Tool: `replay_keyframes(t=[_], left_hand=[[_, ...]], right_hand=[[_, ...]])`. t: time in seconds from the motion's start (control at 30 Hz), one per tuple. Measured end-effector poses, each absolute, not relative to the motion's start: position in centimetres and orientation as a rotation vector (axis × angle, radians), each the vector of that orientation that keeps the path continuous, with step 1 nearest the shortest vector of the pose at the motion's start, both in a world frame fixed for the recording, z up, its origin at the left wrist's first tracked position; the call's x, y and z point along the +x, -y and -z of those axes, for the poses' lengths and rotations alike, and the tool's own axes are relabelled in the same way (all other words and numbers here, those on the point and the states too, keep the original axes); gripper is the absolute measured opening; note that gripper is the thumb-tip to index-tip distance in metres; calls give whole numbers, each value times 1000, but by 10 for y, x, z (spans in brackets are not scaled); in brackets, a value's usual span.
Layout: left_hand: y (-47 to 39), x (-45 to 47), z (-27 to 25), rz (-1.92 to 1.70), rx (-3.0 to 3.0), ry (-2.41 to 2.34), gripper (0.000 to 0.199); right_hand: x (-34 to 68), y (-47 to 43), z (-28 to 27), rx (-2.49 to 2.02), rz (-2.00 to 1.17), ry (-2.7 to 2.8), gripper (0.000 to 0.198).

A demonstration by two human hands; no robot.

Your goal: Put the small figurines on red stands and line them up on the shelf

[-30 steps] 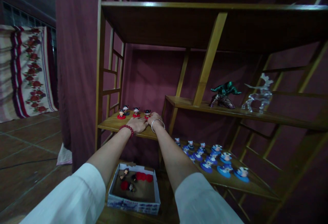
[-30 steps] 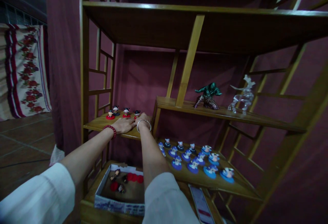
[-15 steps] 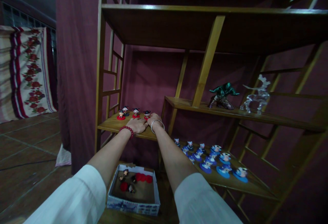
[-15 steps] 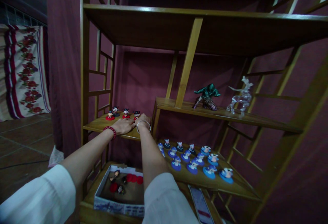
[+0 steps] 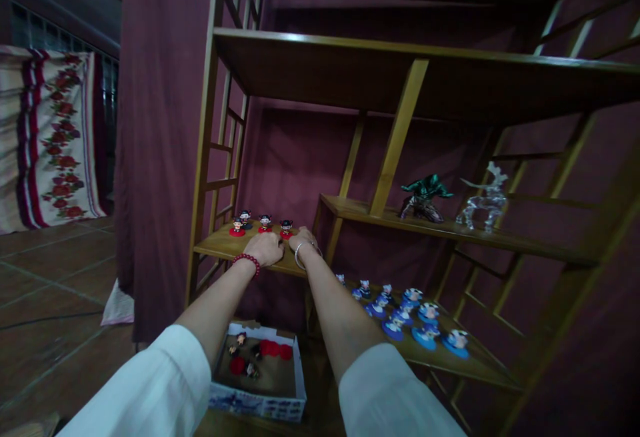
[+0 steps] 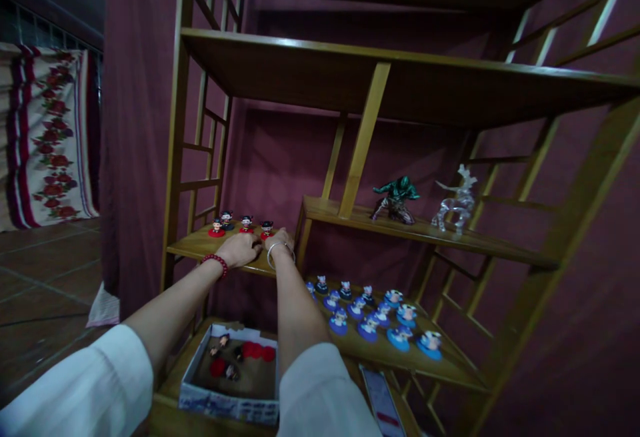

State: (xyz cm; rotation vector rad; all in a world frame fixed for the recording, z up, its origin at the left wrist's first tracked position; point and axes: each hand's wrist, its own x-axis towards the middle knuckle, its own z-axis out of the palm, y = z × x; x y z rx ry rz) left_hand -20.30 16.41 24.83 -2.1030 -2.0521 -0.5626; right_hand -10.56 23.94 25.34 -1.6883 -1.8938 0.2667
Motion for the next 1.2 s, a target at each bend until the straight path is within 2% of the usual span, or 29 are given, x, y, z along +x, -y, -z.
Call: replay_keyframes(t=[0.2, 0.53, 0.73, 0.93, 1.2], left_hand=[[-156, -203, -243, 628, -2012, 1948, 32], [-121, -189, -223, 727, -1925, 1780, 38], [-103, -176, -208, 859, -1821, 1833, 42], [-87, -173, -192, 927, -1836, 1680, 38], [-80, -165, -164, 992, -1738, 1631, 45]], right_hand=[[-100, -215, -255, -1676, -250, 1902, 50], [-91, -171, -246, -1497, -168, 2020, 29], [-89, -143, -238, -1361, 49, 2084, 27], [-84, -126, -228, -1248, 104, 2090, 29], [-80, -108, -197, -959, 238, 2041, 33]])
